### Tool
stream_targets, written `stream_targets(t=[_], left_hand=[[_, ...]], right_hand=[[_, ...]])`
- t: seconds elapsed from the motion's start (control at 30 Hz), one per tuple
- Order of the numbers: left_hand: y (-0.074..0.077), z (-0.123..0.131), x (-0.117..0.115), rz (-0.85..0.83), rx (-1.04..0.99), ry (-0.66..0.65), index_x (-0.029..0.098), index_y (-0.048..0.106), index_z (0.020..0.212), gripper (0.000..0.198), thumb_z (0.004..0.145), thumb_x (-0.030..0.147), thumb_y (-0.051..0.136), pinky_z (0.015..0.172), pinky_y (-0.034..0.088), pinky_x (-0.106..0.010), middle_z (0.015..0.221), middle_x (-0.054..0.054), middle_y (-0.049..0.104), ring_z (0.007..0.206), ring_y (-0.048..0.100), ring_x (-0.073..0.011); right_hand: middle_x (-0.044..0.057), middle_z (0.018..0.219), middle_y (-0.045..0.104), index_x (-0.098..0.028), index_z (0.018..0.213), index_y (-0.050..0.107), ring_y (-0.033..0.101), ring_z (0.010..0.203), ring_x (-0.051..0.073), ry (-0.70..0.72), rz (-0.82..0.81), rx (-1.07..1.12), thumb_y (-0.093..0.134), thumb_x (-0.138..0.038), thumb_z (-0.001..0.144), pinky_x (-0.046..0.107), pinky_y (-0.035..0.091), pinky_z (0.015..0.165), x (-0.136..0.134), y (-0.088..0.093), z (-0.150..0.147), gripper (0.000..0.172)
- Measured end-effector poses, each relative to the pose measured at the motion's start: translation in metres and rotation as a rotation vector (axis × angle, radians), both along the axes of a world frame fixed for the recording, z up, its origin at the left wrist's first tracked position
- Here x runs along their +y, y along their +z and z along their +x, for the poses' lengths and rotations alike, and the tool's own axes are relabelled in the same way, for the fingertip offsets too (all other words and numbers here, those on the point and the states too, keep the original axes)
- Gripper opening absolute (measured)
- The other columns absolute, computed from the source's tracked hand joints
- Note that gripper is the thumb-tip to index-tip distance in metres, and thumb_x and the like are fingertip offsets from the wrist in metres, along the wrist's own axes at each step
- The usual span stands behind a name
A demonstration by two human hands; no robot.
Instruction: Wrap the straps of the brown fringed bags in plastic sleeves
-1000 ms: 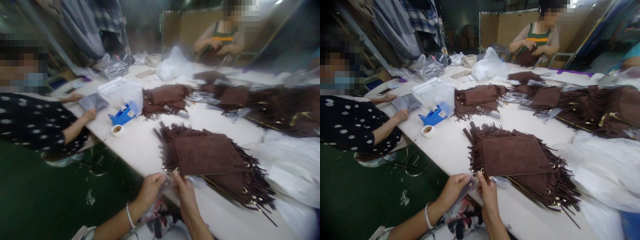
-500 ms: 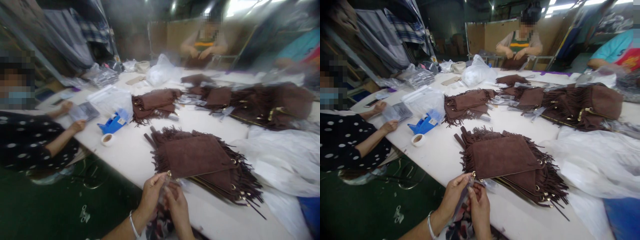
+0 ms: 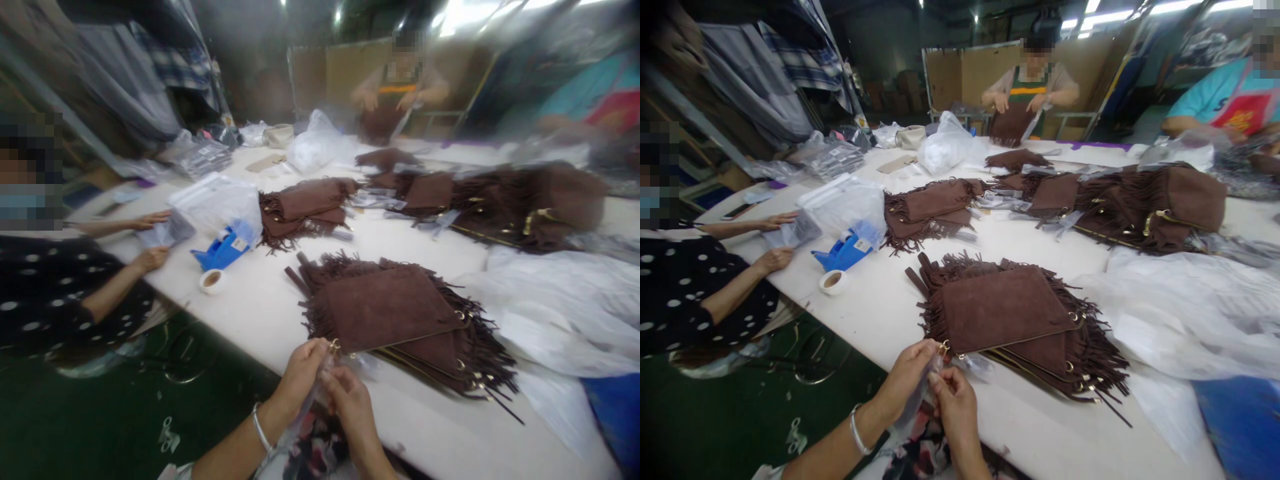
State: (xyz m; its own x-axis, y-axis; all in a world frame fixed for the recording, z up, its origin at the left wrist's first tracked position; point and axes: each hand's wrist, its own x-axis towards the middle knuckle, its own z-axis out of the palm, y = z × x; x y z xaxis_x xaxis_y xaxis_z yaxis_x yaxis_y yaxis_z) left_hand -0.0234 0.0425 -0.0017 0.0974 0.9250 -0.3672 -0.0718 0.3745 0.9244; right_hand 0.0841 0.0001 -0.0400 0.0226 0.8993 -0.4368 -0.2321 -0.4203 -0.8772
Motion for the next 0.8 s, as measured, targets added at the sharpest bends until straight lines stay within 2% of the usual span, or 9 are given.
stream_targets(t=[0.1, 0.2, 0.37, 0.47, 0.53, 0.67, 0.8], left_hand=[[0.005, 0.001, 0.006, -0.023, -0.094, 0.007, 0.015, 0.065, 0.098, 0.039, 0.082, 0.05, 0.06, 0.07, 0.045, -0.027, 0.084, -0.006, 0.067, 0.076, 0.061, -0.0181], [0.001, 0.002, 0.015, -0.07, -0.153, -0.01, 0.013, 0.066, 0.092, 0.033, 0.077, 0.042, 0.067, 0.064, 0.044, -0.027, 0.077, -0.006, 0.067, 0.069, 0.061, -0.0174], [-0.005, 0.004, 0.029, -0.149, -0.131, -0.004, 0.014, 0.062, 0.072, 0.018, 0.068, 0.03, 0.07, 0.048, 0.033, -0.023, 0.058, 0.001, 0.057, 0.048, 0.048, -0.0102], [-0.002, 0.005, 0.031, -0.134, -0.143, -0.01, 0.014, 0.06, 0.066, 0.016, 0.066, 0.027, 0.07, 0.048, 0.034, -0.023, 0.057, 0.002, 0.055, 0.049, 0.047, -0.0099], [0.0, 0.005, 0.029, -0.119, -0.158, -0.021, 0.014, 0.062, 0.072, 0.02, 0.07, 0.033, 0.069, 0.051, 0.036, -0.023, 0.064, 0.001, 0.058, 0.055, 0.051, -0.0112], [0.003, -0.001, 0.019, -0.094, -0.195, -0.068, 0.016, 0.063, 0.097, 0.038, 0.081, 0.05, 0.061, 0.052, 0.037, -0.023, 0.077, -0.002, 0.063, 0.062, 0.056, -0.0128], [0.0, -0.007, 0.006, -0.074, -0.176, 0.001, 0.015, 0.061, 0.109, 0.041, 0.08, 0.045, 0.065, 0.06, 0.043, -0.023, 0.081, -0.003, 0.066, 0.065, 0.057, -0.0126]], right_hand=[[-0.006, 0.046, 0.05, -0.019, 0.065, 0.057, 0.04, 0.038, 0.009, 0.04, -0.016, -0.015, 0.072, -0.055, 0.068, 0.02, 0.031, 0.04, -0.001, 0.003, 0.002, 0.039], [-0.006, 0.046, 0.051, -0.018, 0.067, 0.06, 0.039, 0.039, 0.009, 0.048, -0.02, -0.036, 0.069, -0.055, 0.071, 0.02, 0.029, 0.04, -0.003, 0.003, 0.005, 0.038], [-0.005, 0.051, 0.049, -0.019, 0.077, 0.065, 0.043, 0.046, 0.011, -0.067, 0.017, -0.089, 0.064, -0.055, 0.076, 0.022, 0.035, 0.044, -0.003, 0.0, 0.007, 0.036], [-0.004, 0.056, 0.052, -0.02, 0.082, 0.067, 0.045, 0.05, 0.013, -0.124, 0.035, -0.113, 0.063, -0.054, 0.078, 0.023, 0.039, 0.047, -0.002, 0.0, 0.004, 0.035], [-0.004, 0.056, 0.051, -0.019, 0.085, 0.067, 0.045, 0.051, 0.013, -0.157, 0.031, -0.122, 0.062, -0.054, 0.079, 0.023, 0.04, 0.048, -0.002, -0.001, 0.002, 0.036], [-0.005, 0.053, 0.049, -0.019, 0.09, 0.067, 0.044, 0.05, 0.013, -0.252, 0.004, -0.116, 0.061, -0.056, 0.079, 0.022, 0.039, 0.048, -0.003, -0.003, -0.002, 0.039], [-0.007, 0.049, 0.045, -0.017, 0.09, 0.067, 0.041, 0.047, 0.011, -0.306, 0.007, -0.106, 0.061, -0.055, 0.079, 0.021, 0.035, 0.046, -0.003, -0.003, -0.005, 0.04]])
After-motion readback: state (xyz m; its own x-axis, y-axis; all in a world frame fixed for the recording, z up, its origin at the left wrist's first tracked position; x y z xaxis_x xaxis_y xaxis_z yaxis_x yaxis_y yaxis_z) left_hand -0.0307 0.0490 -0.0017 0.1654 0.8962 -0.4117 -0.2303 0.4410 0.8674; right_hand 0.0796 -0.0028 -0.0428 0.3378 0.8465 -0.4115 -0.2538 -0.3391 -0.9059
